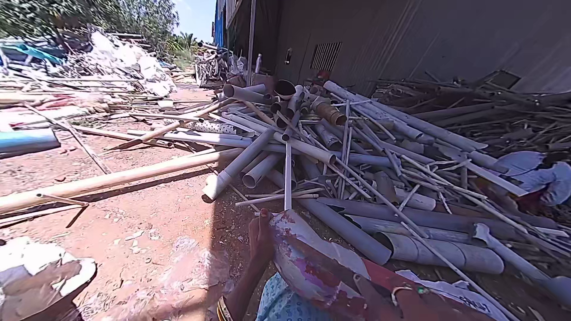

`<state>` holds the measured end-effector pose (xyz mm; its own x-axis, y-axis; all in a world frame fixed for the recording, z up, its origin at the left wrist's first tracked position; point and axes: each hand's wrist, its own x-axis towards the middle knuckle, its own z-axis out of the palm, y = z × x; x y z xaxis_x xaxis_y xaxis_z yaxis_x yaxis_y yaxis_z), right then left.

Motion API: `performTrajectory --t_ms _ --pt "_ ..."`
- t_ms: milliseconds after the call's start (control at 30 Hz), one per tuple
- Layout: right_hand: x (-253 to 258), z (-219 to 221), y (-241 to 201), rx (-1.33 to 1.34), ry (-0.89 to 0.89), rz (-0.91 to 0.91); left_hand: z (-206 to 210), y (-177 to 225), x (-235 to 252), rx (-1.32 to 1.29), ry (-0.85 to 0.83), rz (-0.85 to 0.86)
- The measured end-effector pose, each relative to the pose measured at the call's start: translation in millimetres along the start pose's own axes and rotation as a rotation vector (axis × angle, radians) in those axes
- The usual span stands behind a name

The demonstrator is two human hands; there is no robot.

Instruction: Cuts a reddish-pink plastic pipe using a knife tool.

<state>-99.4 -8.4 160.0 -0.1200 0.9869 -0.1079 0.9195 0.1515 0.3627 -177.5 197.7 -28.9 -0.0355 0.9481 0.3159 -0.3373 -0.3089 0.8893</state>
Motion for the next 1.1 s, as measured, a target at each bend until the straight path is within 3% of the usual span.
performTrajectory --t_ms 333,433,567,667,800,1000,1100 --pt "-27.3 62.4 47.5 0.443 -0.029 0.161 -1.5 6.3 0.5 0.005 -0.02 -0.003" --pt "-54.8 68.2 46.1 0.529 0.096 0.219 -6.3 -0.7 1.7 0.124 -0.012 0.154" --pt "-79.3 91.6 66.3 0.619 0.264 0.39 -29.6 -4.8 5.5 0.458 -0.239 0.465" --pt "-79.8 142.2 103.9 0.722 0.336 0.506 -35.5 11.6 10.0 0.552 -0.358 0.611" --pt "-70.0 199.5 133.9 0.776 0.471 0.68 -41.7 33.4 14.2 0.71 -0.442 0.643" --pt "-70.1 211.9 140.9 0.861 0.556 0.71 -50.9 62.2 24.6 0.869 -0.663 0.608" --pt "-72.4 216.9 141.4 0.945 0.593 0.721 -47.7 66.9 27.9 0.895 -0.693 0.597"
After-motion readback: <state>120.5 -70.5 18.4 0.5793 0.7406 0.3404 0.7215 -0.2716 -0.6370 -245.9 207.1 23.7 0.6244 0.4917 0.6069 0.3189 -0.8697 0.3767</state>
